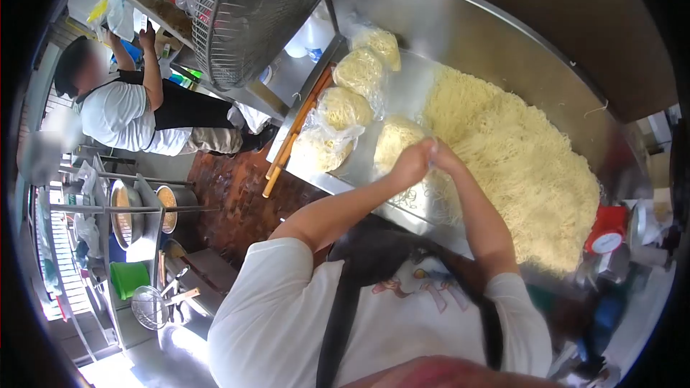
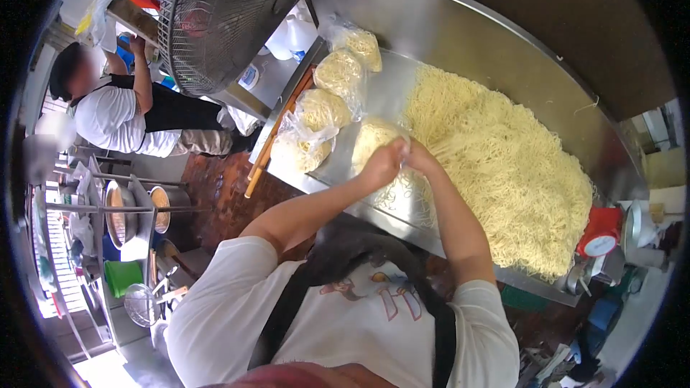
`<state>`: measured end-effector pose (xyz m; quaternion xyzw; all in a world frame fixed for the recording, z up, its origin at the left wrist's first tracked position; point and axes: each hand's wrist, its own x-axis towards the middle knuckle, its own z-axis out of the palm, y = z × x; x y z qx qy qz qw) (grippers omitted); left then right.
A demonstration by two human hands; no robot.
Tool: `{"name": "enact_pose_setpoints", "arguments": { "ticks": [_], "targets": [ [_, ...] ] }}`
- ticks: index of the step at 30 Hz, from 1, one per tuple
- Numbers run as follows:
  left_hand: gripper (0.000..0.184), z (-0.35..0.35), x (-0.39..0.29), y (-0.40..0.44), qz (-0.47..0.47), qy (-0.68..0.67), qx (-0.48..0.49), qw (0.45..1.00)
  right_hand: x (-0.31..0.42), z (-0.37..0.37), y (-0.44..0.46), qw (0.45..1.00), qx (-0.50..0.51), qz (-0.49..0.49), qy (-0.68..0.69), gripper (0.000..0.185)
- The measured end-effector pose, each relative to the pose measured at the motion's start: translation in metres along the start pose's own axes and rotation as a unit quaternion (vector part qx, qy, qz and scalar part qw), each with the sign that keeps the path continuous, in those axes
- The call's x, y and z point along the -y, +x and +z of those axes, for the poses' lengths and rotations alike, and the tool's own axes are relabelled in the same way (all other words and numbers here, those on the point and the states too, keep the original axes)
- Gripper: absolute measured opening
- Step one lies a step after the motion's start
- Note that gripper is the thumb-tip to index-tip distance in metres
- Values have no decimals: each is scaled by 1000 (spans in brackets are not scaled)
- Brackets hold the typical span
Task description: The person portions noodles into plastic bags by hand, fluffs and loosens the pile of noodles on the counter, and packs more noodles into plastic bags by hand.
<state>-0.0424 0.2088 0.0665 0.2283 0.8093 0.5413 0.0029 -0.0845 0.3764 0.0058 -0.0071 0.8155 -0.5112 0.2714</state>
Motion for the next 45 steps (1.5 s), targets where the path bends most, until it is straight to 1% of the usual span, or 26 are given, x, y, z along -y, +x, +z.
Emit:
{"name": "enact_pose_setpoints", "arguments": {
  "ticks": [1,4,5,6,8,9,11,12,13,15,16,17,19,22,24,26,28,30,31,32,34,36,38,40,42,45],
  "targets": [
    [8,2,-11,-4,24,11,9,1000,16,-4,-5,985,-15,79,151,58],
    [9,-9,-35,-5,21,-23,57,998,12,3,3,921,-35,128,365,67],
    [8,-11,-33,-2,41,-38,18,998,10,10,3,962,-42,45,265,64],
    [7,-8,-17,-4,20,-86,-23,996,15,21,-5,985,-48,-34,162,61],
    [6,-1,33,-6,-22,-185,-89,978,23,39,-27,980,-67,-179,-47,55],
    [6,-10,42,-6,-88,-180,-86,976,23,45,-40,956,-77,-239,-151,53],
    [6,-32,36,-22,-201,-269,-80,938,23,52,-85,935,-160,-158,-275,50],
    [8,-46,19,-15,-234,-356,-89,900,23,52,-98,912,-197,-122,-339,49],
    [10,-46,18,-8,-250,-349,-89,899,12,58,-104,879,-241,-81,-402,49],
    [14,-42,15,-4,-283,-329,-98,896,-40,74,-85,862,-279,-72,-416,47],
    [11,-39,7,-2,-274,-320,-81,903,-55,73,-72,852,-298,-73,-424,46],
    [7,-36,-1,0,-266,-309,-66,911,-55,64,-62,888,-245,-57,-385,45],
    [6,-31,-6,1,-246,-286,-46,925,-39,46,-42,945,-136,-30,-297,44],
    [8,-24,-11,7,-226,-279,-35,933,33,30,-47,942,-143,-214,-217,48],
    [9,-30,-22,8,-241,-304,-47,921,64,35,-59,979,-100,-178,-27,52],
    [12,-36,-15,13,-251,-317,-61,912,56,40,-65,974,-96,-205,-26,54],
    [12,-47,-6,14,-259,-317,-71,910,35,41,-74,924,-127,-292,-210,56],
    [12,-56,7,9,-266,-305,-73,911,26,31,-98,959,-156,-123,-204,45],
    [23,-64,26,7,-248,-289,-20,924,17,24,-103,963,-164,-36,-212,41],
    [28,-57,42,6,-168,-192,-18,967,10,18,-105,960,-170,49,-219,37],
    [39,-46,52,5,-3,15,-13,1000,-48,35,-74,969,-157,25,-188,30],
    [75,-26,52,7,159,169,66,971,-58,38,-59,976,-151,14,-159,28],
    [90,-2,64,3,169,205,161,951,-24,43,-57,980,-143,4,-135,30],
    [88,18,76,-3,108,387,172,899,-18,38,-56,985,-148,-86,26,38],
    [70,38,109,0,57,387,188,901,-55,29,-50,991,-88,-24,96,52],
    [48,16,93,4,15,326,231,917,20,24,-99,975,-189,11,-118,61]
  ]
}}
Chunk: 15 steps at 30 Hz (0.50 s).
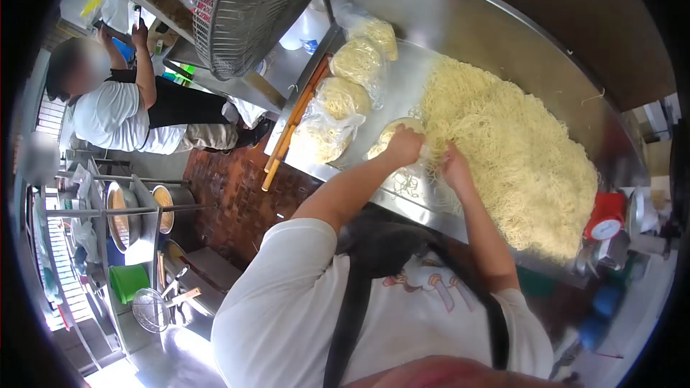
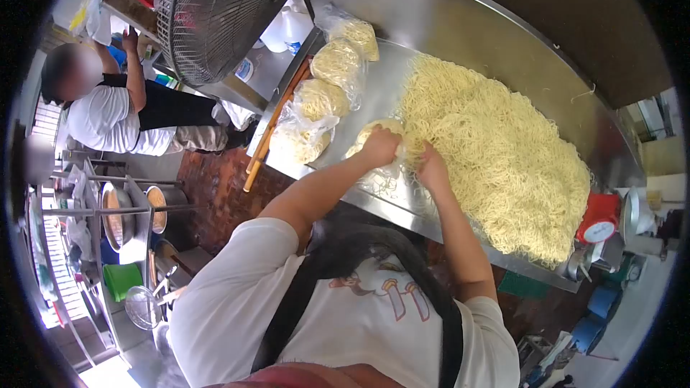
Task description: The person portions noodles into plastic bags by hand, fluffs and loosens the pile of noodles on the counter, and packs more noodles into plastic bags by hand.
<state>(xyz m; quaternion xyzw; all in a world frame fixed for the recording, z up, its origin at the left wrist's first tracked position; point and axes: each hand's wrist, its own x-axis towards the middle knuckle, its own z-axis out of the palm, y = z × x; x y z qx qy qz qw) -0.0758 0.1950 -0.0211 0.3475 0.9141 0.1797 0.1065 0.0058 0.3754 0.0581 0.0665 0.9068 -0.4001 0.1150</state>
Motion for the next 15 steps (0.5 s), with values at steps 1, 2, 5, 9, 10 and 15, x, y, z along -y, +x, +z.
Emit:
{"name": "enact_pose_setpoints", "arguments": {
  "ticks": [1,2,5,9,10,15],
  "targets": [
    [44,-14,-3,0,-16,-23,2,1000,3,5,-1,987,-89,-64,-121,63],
    [40,-29,-3,2,-31,-47,5,998,3,12,0,947,-177,-124,-239,65],
    [35,-67,-1,1,-2,-91,14,996,17,19,8,909,-236,-211,-272,65],
    [36,-113,-23,-11,-6,-107,16,994,8,17,57,957,-67,-237,-155,54],
    [38,-116,-27,-16,-10,-123,-15,992,4,12,62,968,-50,-213,-121,49],
    [38,-102,-35,-41,-63,-173,-26,983,1,-10,79,983,-66,-171,-25,29]
  ]
}}
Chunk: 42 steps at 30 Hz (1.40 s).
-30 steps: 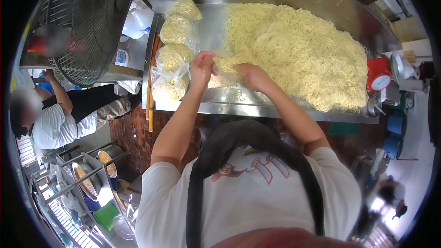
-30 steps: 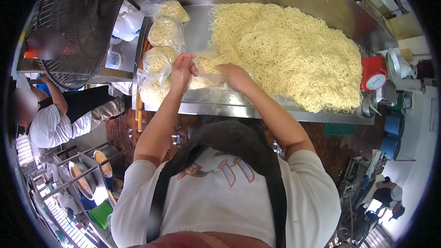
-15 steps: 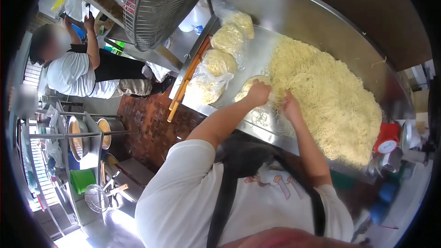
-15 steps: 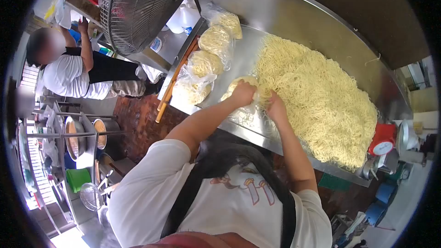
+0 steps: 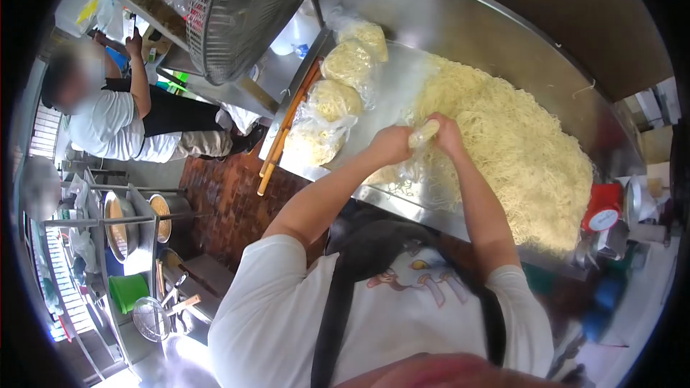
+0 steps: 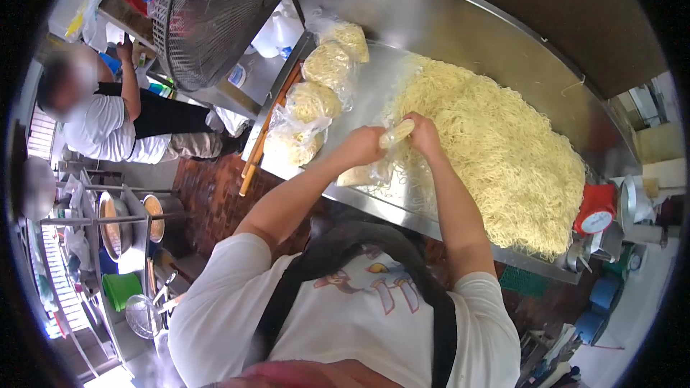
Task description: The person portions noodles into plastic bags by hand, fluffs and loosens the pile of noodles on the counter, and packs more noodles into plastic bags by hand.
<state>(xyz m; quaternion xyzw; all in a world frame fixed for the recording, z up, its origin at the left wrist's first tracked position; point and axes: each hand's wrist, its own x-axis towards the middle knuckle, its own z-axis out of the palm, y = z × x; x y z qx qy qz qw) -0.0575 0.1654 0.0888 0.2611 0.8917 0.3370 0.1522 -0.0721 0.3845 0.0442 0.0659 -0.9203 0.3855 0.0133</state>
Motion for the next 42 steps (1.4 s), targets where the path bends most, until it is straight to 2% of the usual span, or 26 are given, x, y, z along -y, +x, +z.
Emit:
{"name": "enact_pose_setpoints", "arguments": {
  "ticks": [3,6,7,9,10,11,12,13,16,18,19,21,22,23,24,25,26,28,29,32,33,35,36,38,40,42],
  "targets": [
    [36,-4,-7,6,-5,20,-6,1000,-23,-8,11,999,-37,8,-31,25],
    [38,4,-9,4,-3,19,-29,999,-64,-8,20,994,-64,79,29,27],
    [40,6,-3,9,5,12,-27,1000,-73,-16,23,990,-117,31,-78,25],
    [44,4,-3,8,12,-22,-3,1000,-143,-40,31,958,-133,213,-139,31],
    [46,-5,-7,1,7,-47,15,999,-130,-81,25,961,-97,234,-111,30],
    [46,-3,0,-1,10,-24,3,1000,-140,-103,21,958,-163,150,-180,28],
    [45,0,7,-2,11,1,-12,1000,-155,-128,28,941,-177,208,-200,31],
    [45,7,14,-2,20,19,0,1000,-173,-153,34,930,-196,193,-244,35],
    [46,35,57,6,46,61,6,997,-153,-227,43,894,-260,259,-257,45],
    [47,60,92,4,65,62,-14,996,-128,-261,42,921,-103,293,-236,48],
    [46,57,85,-3,79,39,-62,994,-123,-264,39,925,-23,308,-221,50],
    [44,47,69,-31,100,-8,-157,982,-120,-233,28,905,-9,305,-296,48],
    [44,41,59,-46,44,-34,-179,982,-109,-212,28,894,-2,299,-334,48],
    [44,37,46,-63,-14,-60,-201,978,-46,-181,10,891,-3,315,-327,49],
    [44,30,30,-75,-70,-85,-222,969,-33,-146,-3,926,31,284,-247,55],
    [48,20,8,-84,-160,-132,-155,966,-25,-98,-31,972,-3,134,-194,58],
    [50,31,4,-84,-134,-107,-145,974,34,-79,-39,955,130,110,-243,67],
    [52,56,-4,-82,-79,-56,-130,987,-5,30,-68,967,61,-30,-245,65],
    [44,63,-11,-72,-87,-38,-133,987,-6,54,-75,974,18,-77,-214,62],
    [29,87,52,-29,-119,-76,-132,981,3,58,-65,975,163,42,-142,50],
    [26,77,59,-17,-156,-186,-151,958,-5,61,-64,977,129,-3,-172,41],
    [22,50,61,-4,-224,-393,-184,873,8,34,-52,973,189,49,-124,38],
    [22,37,48,-8,-214,-433,-185,856,22,17,-45,968,218,75,-99,36],
    [24,14,13,-17,-187,-511,-186,818,50,-5,-41,983,172,-5,-71,34],
    [17,16,7,-16,-191,-517,-188,813,70,-9,-35,988,126,-90,-26,32],
    [13,27,17,-11,-186,-510,-196,816,42,28,-30,991,114,-69,-34,34]
  ]
}}
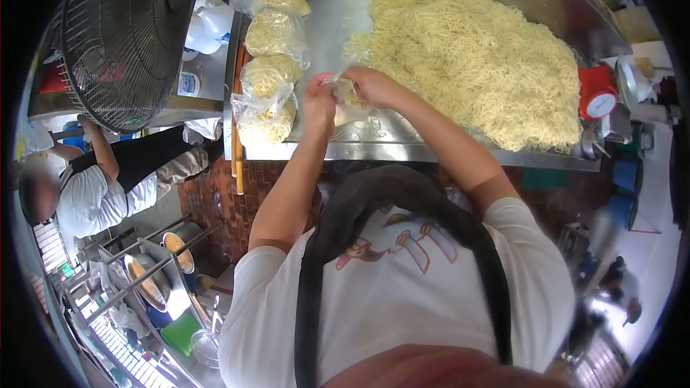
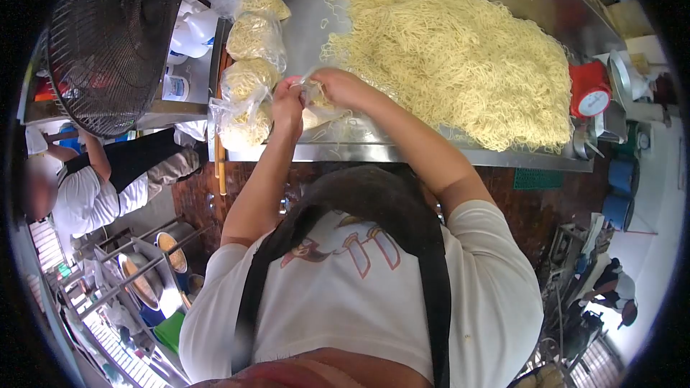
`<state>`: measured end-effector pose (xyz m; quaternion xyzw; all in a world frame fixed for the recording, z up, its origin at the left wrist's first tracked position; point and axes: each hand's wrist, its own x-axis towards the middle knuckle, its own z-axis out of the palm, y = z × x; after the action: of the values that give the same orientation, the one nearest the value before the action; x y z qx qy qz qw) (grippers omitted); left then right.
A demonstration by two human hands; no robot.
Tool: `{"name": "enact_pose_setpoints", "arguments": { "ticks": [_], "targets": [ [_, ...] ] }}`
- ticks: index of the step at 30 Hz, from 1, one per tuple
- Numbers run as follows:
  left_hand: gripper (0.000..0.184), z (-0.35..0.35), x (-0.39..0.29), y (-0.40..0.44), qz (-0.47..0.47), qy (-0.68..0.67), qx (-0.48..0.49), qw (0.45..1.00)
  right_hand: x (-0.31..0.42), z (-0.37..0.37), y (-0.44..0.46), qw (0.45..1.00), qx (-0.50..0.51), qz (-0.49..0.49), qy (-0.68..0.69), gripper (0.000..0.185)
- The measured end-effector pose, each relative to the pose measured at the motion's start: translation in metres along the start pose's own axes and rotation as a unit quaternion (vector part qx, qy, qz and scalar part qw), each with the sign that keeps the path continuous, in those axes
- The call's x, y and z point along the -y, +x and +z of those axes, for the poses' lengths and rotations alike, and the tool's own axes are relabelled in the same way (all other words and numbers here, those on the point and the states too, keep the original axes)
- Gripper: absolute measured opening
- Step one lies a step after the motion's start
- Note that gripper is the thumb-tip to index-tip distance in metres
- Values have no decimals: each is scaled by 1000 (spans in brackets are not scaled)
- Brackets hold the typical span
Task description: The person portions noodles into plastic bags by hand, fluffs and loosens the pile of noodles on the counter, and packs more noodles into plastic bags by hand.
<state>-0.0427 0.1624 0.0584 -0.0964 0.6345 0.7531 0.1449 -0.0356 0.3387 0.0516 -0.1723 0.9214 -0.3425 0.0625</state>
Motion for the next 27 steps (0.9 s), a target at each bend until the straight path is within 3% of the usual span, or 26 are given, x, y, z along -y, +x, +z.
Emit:
{"name": "enact_pose_setpoints", "arguments": {
  "ticks": [4,7,10,12,13,14,16,18,21,23,26,27],
  "targets": [
    [11,-25,15,8,14,54,-39,998,-19,1,-20,997,-63,3,-39,44],
    [12,-41,14,7,10,100,-42,994,2,-39,-45,982,14,168,-80,55],
    [14,-45,15,9,48,99,21,994,-29,28,-64,962,-94,115,-228,59],
    [14,-36,-4,-3,43,182,49,981,-29,41,-56,974,-53,115,-190,57],
    [16,-29,-22,-10,22,205,66,976,-38,51,-48,954,-16,118,-276,68],
    [19,-25,-28,-10,-27,226,64,972,-41,54,-38,958,51,170,-226,67],
    [50,-23,-32,-5,-76,119,121,983,-50,59,-30,972,-27,59,-226,55],
    [67,-3,-82,-30,21,268,169,948,-43,49,-36,984,-19,34,-176,45],
    [72,3,-34,-23,294,364,134,874,-55,42,-33,986,77,148,-17,43],
    [73,10,-11,-24,345,430,161,819,-62,40,-37,988,87,124,7,40],
    [75,14,50,-16,263,549,227,760,-73,30,-37,987,142,79,9,33],
    [54,15,64,-13,297,567,215,738,-59,12,-35,969,227,98,-25,31]
  ]
}}
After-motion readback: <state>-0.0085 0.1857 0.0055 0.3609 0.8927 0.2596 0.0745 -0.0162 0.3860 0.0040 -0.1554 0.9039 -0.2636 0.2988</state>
